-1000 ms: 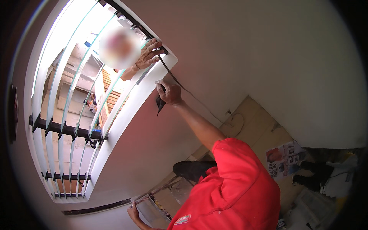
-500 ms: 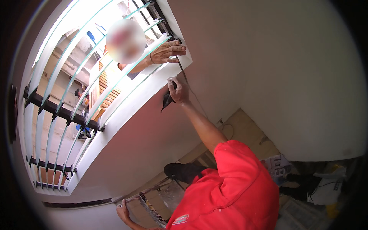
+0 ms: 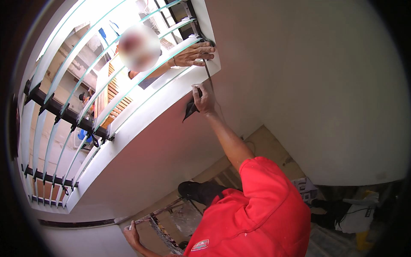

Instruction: The person uses a putty knife to apply white wall compound to the wall beneath a glass-paneled window. They repeatedly scoop compound from a bucket and spread it along the wall surface, working in short strokes.

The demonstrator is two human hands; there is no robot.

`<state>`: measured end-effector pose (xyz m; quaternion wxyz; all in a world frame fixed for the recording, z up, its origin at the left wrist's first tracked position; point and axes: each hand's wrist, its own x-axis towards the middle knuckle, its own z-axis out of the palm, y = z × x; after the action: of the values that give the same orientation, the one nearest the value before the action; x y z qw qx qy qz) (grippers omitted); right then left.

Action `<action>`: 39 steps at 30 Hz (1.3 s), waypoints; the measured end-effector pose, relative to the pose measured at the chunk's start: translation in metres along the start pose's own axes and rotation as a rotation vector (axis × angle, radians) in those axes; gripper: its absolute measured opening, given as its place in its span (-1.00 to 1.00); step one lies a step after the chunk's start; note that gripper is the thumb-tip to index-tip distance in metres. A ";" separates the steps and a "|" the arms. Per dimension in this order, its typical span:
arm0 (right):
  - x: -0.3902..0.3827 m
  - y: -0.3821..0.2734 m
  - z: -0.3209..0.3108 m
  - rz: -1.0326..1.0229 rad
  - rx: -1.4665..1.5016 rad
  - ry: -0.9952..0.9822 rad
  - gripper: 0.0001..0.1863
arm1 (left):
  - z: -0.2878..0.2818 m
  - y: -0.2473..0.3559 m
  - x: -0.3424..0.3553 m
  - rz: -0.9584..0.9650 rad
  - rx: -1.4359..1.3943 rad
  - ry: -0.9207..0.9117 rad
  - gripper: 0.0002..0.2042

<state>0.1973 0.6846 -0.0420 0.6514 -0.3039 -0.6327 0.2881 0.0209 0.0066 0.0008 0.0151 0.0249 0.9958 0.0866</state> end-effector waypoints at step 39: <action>-0.123 -0.300 0.274 0.906 0.728 -0.898 -0.49 | -0.030 0.027 -0.015 -0.197 -0.091 -0.058 -0.33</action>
<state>-0.0832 0.4053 0.1105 0.2063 -0.1526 -0.5152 0.8178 0.0358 0.0272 0.0355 0.0535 -0.0714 0.9876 0.1292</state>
